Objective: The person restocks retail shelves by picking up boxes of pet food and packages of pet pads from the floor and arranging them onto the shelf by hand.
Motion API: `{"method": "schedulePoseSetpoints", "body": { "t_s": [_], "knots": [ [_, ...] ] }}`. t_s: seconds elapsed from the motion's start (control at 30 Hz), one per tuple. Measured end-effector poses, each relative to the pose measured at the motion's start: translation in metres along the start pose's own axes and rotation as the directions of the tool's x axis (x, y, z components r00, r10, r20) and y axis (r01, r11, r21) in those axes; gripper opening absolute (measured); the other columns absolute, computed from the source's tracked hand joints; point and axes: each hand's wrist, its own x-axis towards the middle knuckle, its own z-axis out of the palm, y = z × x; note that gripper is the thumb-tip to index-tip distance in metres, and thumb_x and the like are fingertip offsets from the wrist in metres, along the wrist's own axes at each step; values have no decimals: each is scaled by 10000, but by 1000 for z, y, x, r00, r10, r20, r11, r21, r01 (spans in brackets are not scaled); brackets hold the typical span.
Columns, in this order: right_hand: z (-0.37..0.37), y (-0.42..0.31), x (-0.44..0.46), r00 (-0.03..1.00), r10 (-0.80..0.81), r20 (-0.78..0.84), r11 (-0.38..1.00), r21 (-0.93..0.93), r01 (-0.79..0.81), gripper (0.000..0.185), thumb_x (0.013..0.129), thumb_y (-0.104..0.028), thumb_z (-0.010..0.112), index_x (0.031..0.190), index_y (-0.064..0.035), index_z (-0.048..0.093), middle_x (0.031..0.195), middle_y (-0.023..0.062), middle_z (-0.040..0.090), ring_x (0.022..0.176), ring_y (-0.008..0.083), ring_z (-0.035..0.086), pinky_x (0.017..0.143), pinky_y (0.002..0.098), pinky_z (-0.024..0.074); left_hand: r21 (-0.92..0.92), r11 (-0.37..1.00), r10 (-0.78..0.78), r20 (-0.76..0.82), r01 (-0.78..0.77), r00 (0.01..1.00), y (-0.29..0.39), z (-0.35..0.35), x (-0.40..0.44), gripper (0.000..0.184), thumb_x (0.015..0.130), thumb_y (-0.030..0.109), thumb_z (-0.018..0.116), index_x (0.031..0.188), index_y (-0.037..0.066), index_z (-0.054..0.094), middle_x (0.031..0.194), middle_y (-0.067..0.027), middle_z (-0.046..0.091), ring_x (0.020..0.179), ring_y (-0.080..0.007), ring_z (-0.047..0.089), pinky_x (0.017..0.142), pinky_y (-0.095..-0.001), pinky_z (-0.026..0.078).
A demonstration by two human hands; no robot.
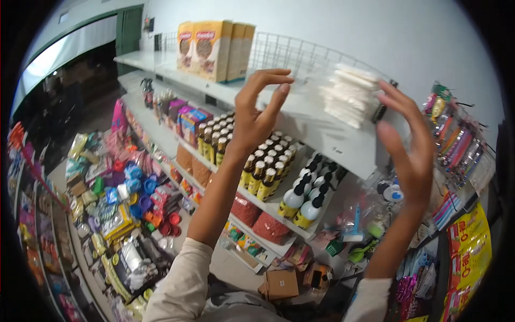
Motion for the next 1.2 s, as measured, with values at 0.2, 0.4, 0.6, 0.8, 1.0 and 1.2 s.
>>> {"method": "schedulePoseSetpoints", "body": {
  "t_s": [0.2,0.4,0.6,0.8,1.0,1.2],
  "knots": [
    [57,-17,-107,918,-315,-240,775,494,394,517,923,-408,463,1118,63,552,1117,311,593,967,392,598,827,503,486,-493,802,-500,-244,337,831,4,-71,-149,175,953,158,535,987,-10,568,862,-102,625,747,-178,641,747,-316,519],
    [183,-72,-147,984,106,145,372,912,-174,313,918,-271,582,970,34,629,937,219,688,778,285,654,703,395,516,-542,646,-763,-442,537,472,-29,-151,-266,162,948,171,505,946,18,558,764,-60,573,641,-153,592,632,-309,521],
    [317,-102,-137,854,47,519,117,846,-520,275,930,-209,565,934,55,642,953,223,690,801,247,664,744,372,523,-504,671,-663,-736,544,135,-54,-275,-299,192,927,262,528,962,74,541,730,-30,533,683,-150,563,635,-294,490],
    [483,-111,-103,624,3,781,-48,624,-780,299,968,-235,523,1028,38,630,1047,209,672,861,220,657,817,341,507,-464,686,-549,-836,560,-20,-92,-380,-331,216,925,278,539,981,69,545,731,-30,535,695,-144,556,653,-294,487],
    [753,-124,-131,240,-182,954,-814,-9,-581,468,982,-322,477,1368,-74,386,1271,152,584,954,239,630,820,378,503,-565,407,-658,-726,718,-199,-144,-480,-395,276,922,304,535,1008,42,541,760,-43,587,674,-167,572,610,-288,475],
    [920,-149,-220,-311,-24,950,-957,-111,-267,565,953,-379,500,1432,-224,244,1294,132,575,1004,260,622,845,409,490,-874,279,-620,-480,398,-621,-180,-528,-528,306,911,361,541,1095,118,517,994,-75,603,797,-195,592,716,-333,501]
  ]
}}
